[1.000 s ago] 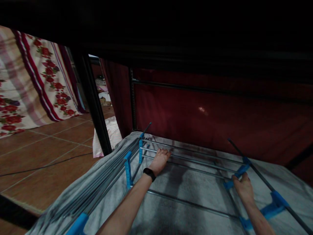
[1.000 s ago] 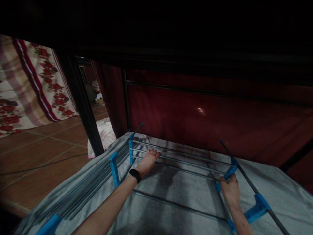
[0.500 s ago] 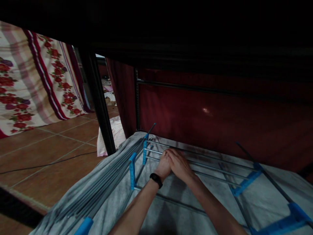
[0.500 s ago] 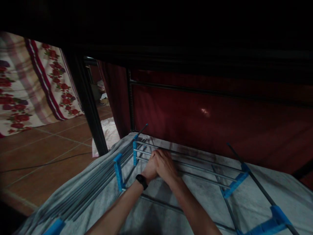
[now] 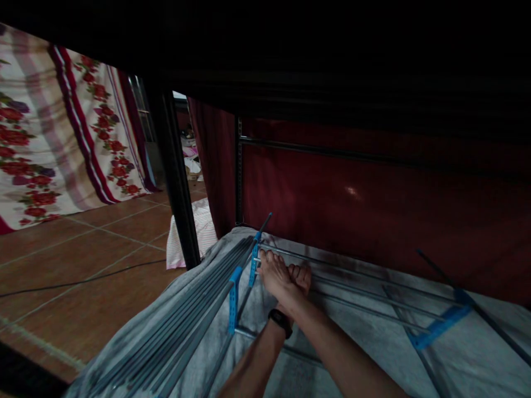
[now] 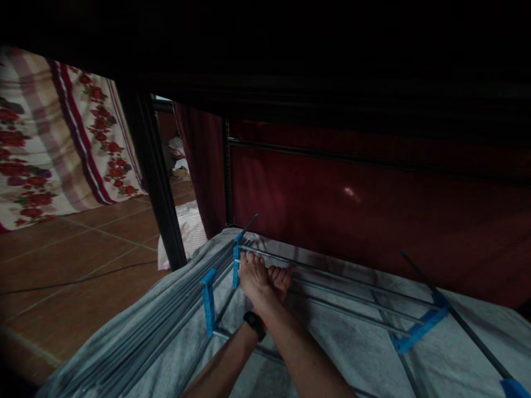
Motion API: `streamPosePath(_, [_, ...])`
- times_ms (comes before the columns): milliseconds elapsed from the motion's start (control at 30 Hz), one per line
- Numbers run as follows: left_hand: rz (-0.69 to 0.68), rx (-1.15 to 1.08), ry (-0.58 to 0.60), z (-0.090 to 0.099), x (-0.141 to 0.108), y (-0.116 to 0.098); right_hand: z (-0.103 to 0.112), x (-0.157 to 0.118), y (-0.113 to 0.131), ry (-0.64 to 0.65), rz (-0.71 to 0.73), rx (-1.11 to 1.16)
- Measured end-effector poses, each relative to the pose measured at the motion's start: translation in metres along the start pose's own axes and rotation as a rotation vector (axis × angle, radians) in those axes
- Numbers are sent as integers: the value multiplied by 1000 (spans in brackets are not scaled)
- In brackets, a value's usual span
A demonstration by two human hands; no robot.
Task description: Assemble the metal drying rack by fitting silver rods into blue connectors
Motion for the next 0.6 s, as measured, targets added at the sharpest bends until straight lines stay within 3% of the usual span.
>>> streamPosePath(200, [-75, -134, -86, -4, -28, -12, -7, 39, 4, 58, 29, 39])
streamPosePath(333, [98, -179, -156, -15, -78, 7, -15, 43, -1, 84, 32, 3])
streamPosePath(367, [177, -162, -226, -11, -91, 17, -17, 43, -2, 89, 38, -3])
streamPosePath(500, [658, -143, -733, 32, -123, 75, -18, 45, -2, 108, 63, -30])
streamPosePath(533, [712, -158, -799, 43, -119, 87, -17, 45, -2, 109, 66, -37])
streamPosePath(600, [668, -265, -847, 60, -98, 105, -16, 44, -1, 106, 61, -43])
Point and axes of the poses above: each hand's wrist, its own x-axis towards the middle knuckle, its own z-axis out of the back of the hand, y = z × x, the point moved 5 cm from there along x, towards the middle knuckle, and after that the axes turned 12 degrees about -z, right-handed, at the moved point
